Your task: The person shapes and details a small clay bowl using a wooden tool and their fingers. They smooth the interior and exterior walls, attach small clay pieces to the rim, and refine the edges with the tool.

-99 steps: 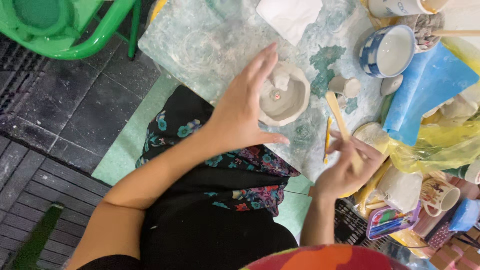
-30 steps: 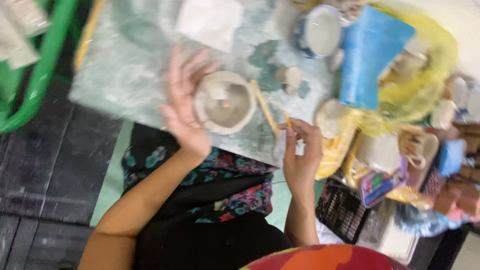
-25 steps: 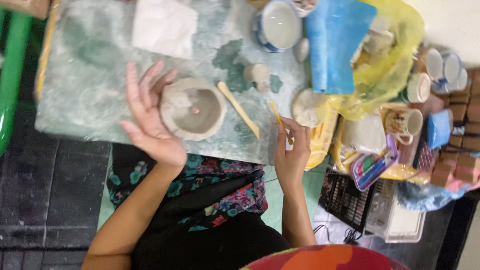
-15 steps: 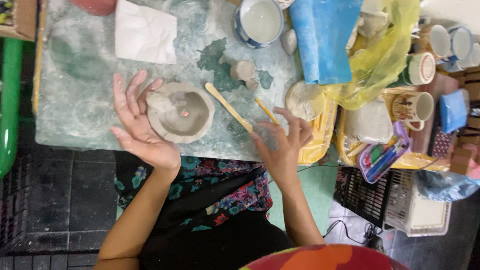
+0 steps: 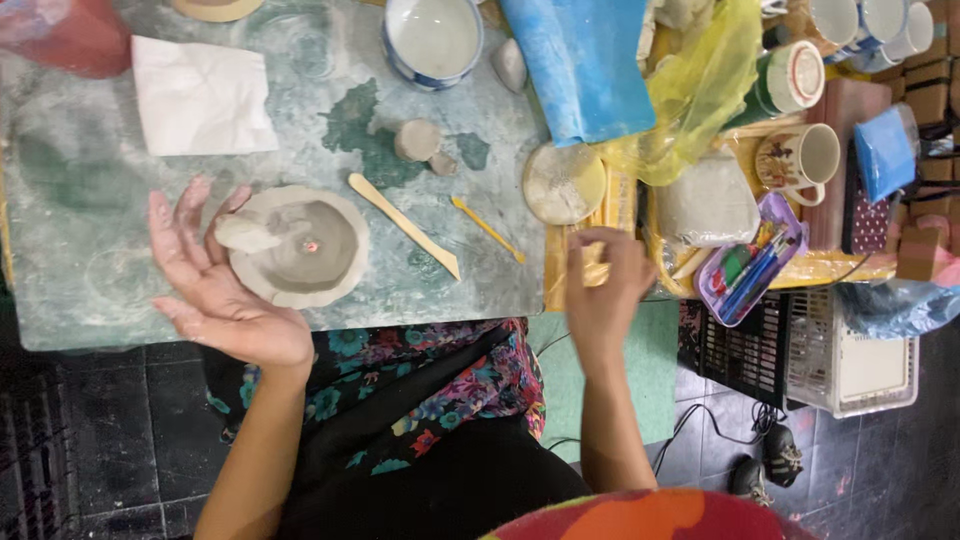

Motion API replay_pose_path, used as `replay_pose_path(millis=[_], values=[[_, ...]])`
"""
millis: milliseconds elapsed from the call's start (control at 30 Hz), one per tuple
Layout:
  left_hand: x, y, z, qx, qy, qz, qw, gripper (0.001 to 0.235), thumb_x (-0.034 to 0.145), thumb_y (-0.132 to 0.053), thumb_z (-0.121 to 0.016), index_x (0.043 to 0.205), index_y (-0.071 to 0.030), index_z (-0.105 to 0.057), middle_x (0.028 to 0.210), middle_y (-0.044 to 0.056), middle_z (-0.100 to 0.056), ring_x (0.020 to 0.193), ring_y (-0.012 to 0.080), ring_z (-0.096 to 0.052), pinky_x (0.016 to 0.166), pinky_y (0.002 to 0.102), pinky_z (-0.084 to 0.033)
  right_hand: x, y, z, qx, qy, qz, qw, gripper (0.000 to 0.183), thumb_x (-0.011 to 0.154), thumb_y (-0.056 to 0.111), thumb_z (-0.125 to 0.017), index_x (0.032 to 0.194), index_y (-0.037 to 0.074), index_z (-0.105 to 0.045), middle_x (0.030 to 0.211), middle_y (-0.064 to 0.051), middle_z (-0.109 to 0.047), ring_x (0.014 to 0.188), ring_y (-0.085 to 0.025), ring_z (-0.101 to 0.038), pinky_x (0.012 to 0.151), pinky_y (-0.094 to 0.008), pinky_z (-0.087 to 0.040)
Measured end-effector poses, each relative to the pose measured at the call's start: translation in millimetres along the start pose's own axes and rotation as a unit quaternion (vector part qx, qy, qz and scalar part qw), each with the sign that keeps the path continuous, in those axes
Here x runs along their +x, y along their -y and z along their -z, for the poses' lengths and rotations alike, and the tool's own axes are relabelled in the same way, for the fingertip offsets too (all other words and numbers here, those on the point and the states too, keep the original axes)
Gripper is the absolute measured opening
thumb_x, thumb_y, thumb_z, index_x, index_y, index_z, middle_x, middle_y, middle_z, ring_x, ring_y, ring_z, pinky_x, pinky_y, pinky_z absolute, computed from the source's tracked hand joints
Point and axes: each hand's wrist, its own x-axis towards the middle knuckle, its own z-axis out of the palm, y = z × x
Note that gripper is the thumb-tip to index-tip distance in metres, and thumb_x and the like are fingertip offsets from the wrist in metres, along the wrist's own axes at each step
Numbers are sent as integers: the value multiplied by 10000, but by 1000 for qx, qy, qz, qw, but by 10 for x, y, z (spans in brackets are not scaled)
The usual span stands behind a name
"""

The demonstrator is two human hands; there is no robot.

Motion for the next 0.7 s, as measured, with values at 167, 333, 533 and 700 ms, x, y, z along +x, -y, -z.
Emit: replay_pose_path(millis=[167,333,533,700], values=[[-20,9,24,-10,8,8,1000,765,1155,-613,-143,1615,-20,-290,1543,215,-460,1304,345,-538,1203,471,-429,122,-418,141,-46,3,-12,999,95,967,143,-763,1038,121,-702,1053,-10,-675,1047,-228,-595,1020,-418,-328],[-17,11,15,1,10,5,1000,758,1155,-610,-146,1614,-25,-288,1547,213,-453,1304,347,-537,1201,476,-431,221,-433,65,-58,5,16,998,158,938,193,-804,1076,148,-744,1100,-29,-665,1130,-262,-571,1000,-438,-339],[-17,17,11,10,11,-2,1000,750,1155,-601,-134,1607,-25,-297,1546,208,-456,1308,339,-537,1207,480,-440,266,-367,47,-109,-21,4,994,248,873,228,-856,1068,124,-744,1031,-41,-649,1079,-275,-561,945,-461,-321],[-44,51,-1,-67,-12,24,997,732,1151,-589,-185,1607,-38,-339,1484,166,-487,1284,302,-551,1174,468,-470,307,-412,-12,-161,-31,61,985,154,909,264,-822,990,149,-760,1068,-61,-672,1083,-304,-564,953,-481,-334]])
